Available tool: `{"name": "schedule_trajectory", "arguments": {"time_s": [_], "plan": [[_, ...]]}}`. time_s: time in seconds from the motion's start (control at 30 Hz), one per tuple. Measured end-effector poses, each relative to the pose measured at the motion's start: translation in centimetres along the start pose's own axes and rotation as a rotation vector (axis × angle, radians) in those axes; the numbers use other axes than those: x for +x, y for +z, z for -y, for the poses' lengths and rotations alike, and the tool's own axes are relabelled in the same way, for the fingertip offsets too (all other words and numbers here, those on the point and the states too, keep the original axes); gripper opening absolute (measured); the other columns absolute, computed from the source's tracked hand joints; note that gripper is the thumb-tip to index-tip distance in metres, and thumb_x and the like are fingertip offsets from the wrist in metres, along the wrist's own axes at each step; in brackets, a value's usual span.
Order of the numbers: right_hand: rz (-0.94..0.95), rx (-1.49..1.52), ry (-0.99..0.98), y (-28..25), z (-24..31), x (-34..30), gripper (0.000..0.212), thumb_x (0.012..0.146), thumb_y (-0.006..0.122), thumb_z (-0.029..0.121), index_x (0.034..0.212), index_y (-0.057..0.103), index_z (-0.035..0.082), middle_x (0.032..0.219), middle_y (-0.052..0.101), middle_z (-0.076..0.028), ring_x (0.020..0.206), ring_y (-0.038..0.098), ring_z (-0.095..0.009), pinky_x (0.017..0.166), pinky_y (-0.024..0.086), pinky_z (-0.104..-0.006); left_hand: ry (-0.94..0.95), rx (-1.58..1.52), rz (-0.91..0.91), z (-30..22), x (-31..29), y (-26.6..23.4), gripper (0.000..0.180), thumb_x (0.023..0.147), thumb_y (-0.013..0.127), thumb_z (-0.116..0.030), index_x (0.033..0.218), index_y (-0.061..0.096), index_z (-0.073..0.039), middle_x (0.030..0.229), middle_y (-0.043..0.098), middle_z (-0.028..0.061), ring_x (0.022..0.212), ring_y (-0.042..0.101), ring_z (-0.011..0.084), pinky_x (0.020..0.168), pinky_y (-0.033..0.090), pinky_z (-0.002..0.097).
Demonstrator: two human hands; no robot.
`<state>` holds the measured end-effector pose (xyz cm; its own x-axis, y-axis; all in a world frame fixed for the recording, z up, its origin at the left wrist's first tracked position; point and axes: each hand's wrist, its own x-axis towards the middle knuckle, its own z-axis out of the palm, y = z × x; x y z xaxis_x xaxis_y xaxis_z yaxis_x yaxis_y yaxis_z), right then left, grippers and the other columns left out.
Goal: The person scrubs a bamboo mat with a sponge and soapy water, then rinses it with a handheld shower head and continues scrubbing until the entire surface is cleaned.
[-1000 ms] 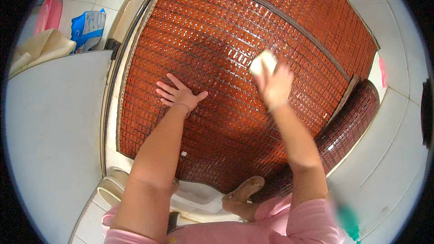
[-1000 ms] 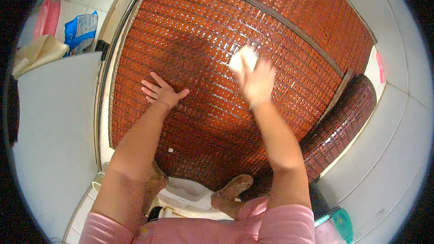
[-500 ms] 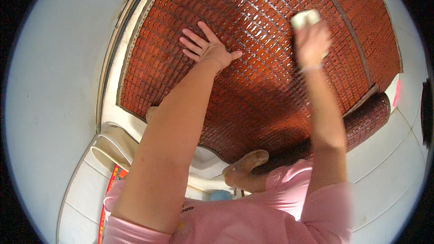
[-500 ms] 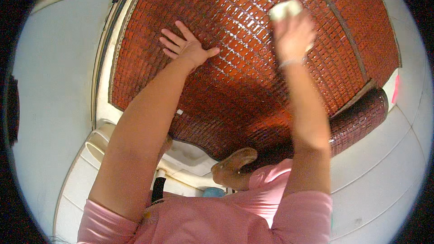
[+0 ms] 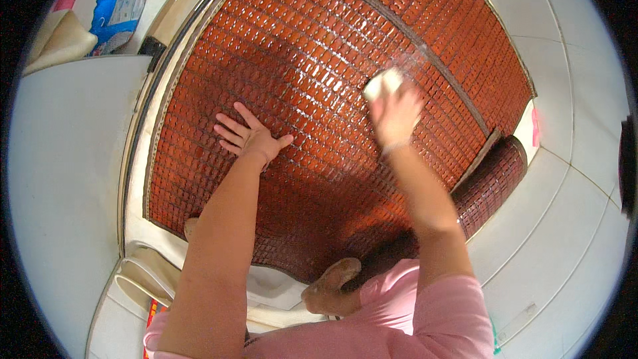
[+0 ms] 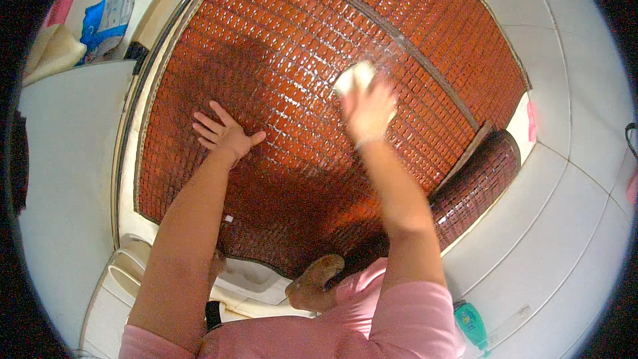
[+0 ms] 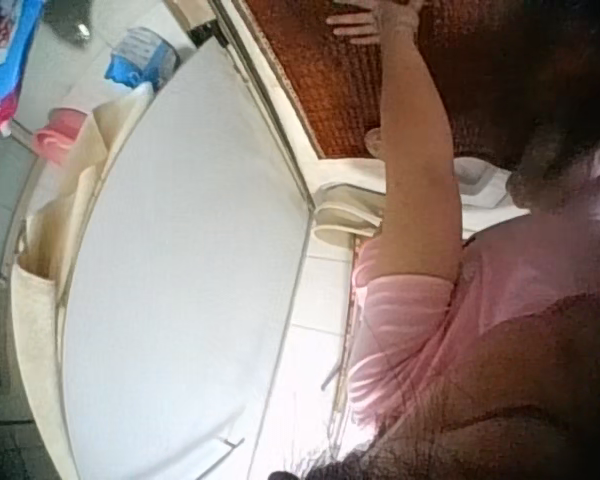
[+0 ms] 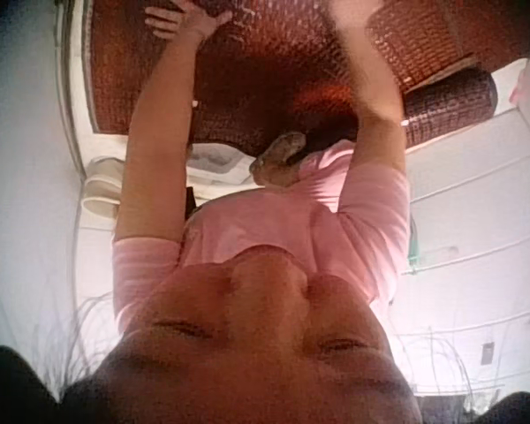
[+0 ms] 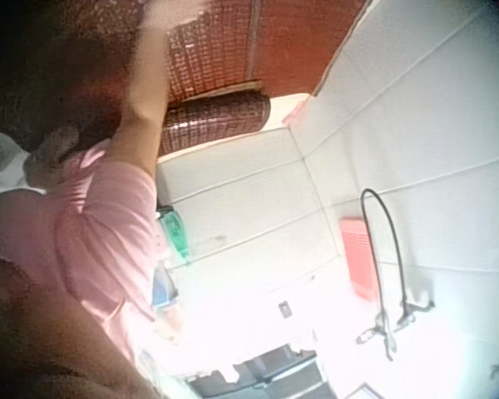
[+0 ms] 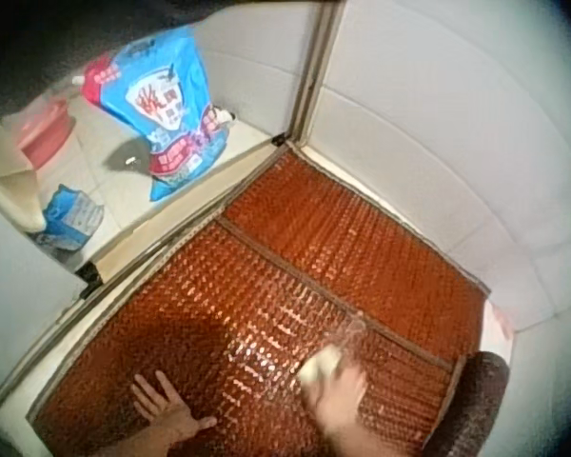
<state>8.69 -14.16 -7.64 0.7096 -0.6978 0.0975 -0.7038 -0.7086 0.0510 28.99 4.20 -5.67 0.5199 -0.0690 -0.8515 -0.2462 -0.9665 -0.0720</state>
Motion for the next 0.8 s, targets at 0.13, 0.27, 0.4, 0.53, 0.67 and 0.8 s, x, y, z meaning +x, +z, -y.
{"name": "schedule_trajectory", "arguments": {"time_s": [0.13, 0.27, 0.4, 0.53, 0.67, 0.8], "plan": [[1.173, 0.597, 0.042, -7.0, 6.7, -6.1, 0.057, 0.08, 0.065, 0.042, 0.117, 0.057, -0.001, 0.108, 0.06, -0.027, 0.106, 0.055, -0.042, 0.097, 0.04, -0.0523, -0.038, -0.012, -0.021, 0.3, 0.1, 0.2, 0.147, 0.067, 0.082, -0.057, 0.142, -0.036, -0.011, 0.144, -0.038, 0.0332, 0.136, -0.031, 0.0499, 0.112, -0.009, 0.0608], [0.429, 0.28, 0.231, -0.6, -0.8, -2.2, 0.051, 0.084, 0.062, 0.035, 0.121, 0.056, 0.001, 0.107, 0.057, -0.026, 0.102, 0.052, -0.04, 0.088, 0.041, -0.0526, -0.016, -0.008, 0.019, -0.6, -0.7, 0.7, 0.146, 0.067, 0.081, -0.057, 0.142, -0.035, -0.011, 0.144, -0.038, 0.0327, 0.136, -0.031, 0.0494, 0.112, -0.008, 0.0604], [-0.068, 0.003, 0.266, 0.9, -4.9, 6.3, 0.043, 0.089, 0.059, 0.035, 0.128, 0.057, 0.018, 0.114, 0.054, -0.023, 0.099, 0.051, -0.037, 0.081, 0.04, -0.05, -0.024, 0.004, 0.016, -1.0, -0.5, 0.5, 0.146, 0.067, 0.081, -0.057, 0.143, -0.035, -0.011, 0.145, -0.037, 0.0323, 0.137, -0.03, 0.0483, 0.112, -0.008, 0.0604], [0.068, 0.02, 0.039, 0.7, 0.1, 0.8, 0.046, 0.088, 0.06, 0.037, 0.127, 0.056, 0.014, 0.115, 0.054, -0.023, 0.102, 0.049, -0.039, 0.09, 0.039, -0.0522, -0.05, 0.013, 0.003, 0.0, 0.1, 0.4, 0.145, 0.068, 0.08, -0.057, 0.142, -0.036, -0.012, 0.146, -0.035, 0.0323, 0.138, -0.028, 0.0479, 0.113, -0.007, 0.0604], [1.038, 0.634, 0.025, -4.6, 8.5, -10.7, 0.053, 0.092, 0.053, 0.042, 0.13, 0.052, 0.006, 0.12, 0.054, -0.026, 0.113, 0.049, -0.04, 0.099, 0.042, -0.0517, -0.046, 0.003, 0.004, 0.6, -0.4, -1.3, 0.143, 0.07, 0.08, -0.056, 0.143, -0.035, -0.01, 0.145, -0.036, 0.0334, 0.135, -0.033, 0.048, 0.113, -0.011, 0.058], [0.417, 0.43, -0.372, -5.0, 7.1, -18.4, 0.045, 0.092, 0.056, 0.045, 0.132, 0.052, 0.025, 0.12, 0.053, -0.018, 0.108, 0.052, -0.034, 0.086, 0.042, -0.0453, -0.032, 0.11, -0.012, -2.1, -0.9, -0.4, 0.143, 0.069, 0.078, -0.06, 0.143, -0.033, -0.009, 0.146, -0.034, 0.0324, 0.137, -0.029, 0.0472, 0.115, -0.005, 0.0574]]}}
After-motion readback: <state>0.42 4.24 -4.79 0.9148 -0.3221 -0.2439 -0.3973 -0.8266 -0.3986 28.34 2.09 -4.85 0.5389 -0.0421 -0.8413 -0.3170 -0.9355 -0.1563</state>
